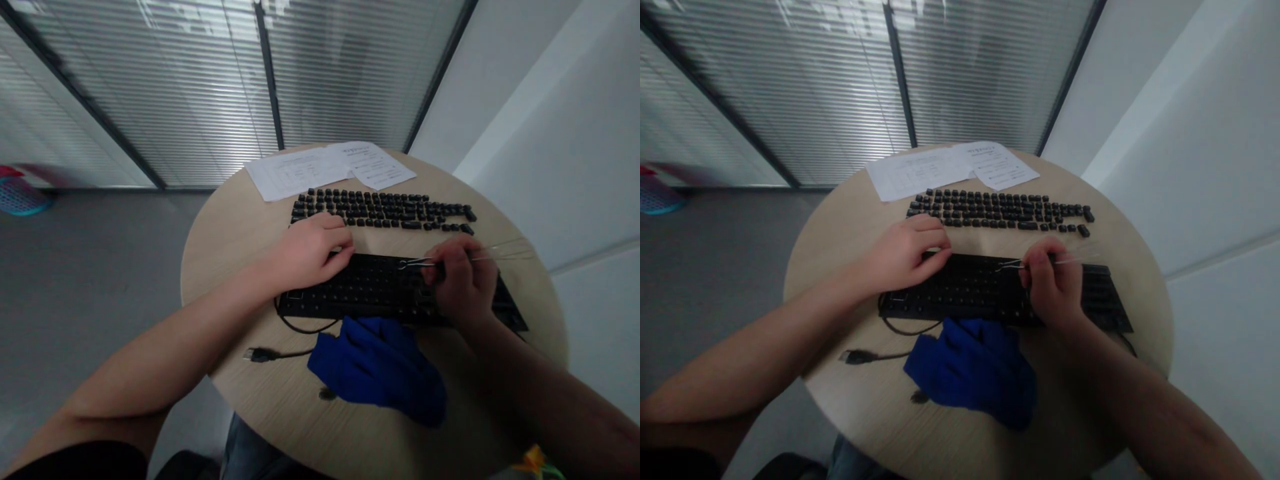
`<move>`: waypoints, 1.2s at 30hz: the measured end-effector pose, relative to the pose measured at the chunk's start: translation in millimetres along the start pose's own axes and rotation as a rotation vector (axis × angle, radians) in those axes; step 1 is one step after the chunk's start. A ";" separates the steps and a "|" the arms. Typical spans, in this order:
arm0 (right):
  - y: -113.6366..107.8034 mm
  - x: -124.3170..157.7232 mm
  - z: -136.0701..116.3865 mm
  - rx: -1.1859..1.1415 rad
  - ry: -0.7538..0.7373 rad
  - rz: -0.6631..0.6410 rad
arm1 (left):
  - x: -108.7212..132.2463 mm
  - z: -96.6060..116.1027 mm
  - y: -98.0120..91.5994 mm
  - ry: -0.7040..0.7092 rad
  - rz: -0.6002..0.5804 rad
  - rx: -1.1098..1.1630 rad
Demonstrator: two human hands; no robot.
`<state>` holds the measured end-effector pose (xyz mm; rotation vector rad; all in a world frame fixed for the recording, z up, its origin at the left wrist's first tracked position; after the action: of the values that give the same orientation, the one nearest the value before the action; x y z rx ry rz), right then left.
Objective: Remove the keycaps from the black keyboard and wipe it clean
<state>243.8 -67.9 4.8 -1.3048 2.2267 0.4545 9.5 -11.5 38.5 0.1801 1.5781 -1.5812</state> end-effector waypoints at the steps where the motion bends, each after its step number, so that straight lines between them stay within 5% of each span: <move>1: -3.2 -5.2 1.6 -0.019 0.012 0.059 | -0.6 11.0 -6.9 0.041 -0.021 0.042; 4: -6.1 -13.9 5.0 -0.055 0.044 0.122 | 5.9 49.2 -9.1 0.198 -0.223 0.185; 8: -3.2 -11.4 1.3 -0.029 0.037 0.079 | 25.3 84.8 10.4 0.339 -0.504 0.234; 19: 2.8 -0.7 -6.4 0.002 0.009 -0.126 | 35.4 92.8 13.4 0.328 -0.674 0.346; 24: 14.2 5.6 -5.8 -0.038 0.121 -0.385 | 20.8 79.0 -3.3 0.287 -0.579 0.449; 30: 30.6 27.1 0.2 -0.035 0.305 -0.623 | -4.0 16.3 -22.3 0.014 -0.033 0.317; 36: 36.4 38.6 9.0 0.098 0.325 -0.701 | 3.0 -14.2 15.9 -0.040 -0.084 0.157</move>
<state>198.7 -72.8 -24.0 -2.0813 1.8116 -0.1363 11.4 2.4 22.1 0.1686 1.4481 -1.7641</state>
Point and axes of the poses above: each hand's wrist, its own x-axis away from the middle knuckle, its own y-axis out of the palm, z = x × y, the point moved 4 cm from there along -x, towards the middle knuckle, and after that the axes turned 15 degrees about z, right-handed, at the moved point
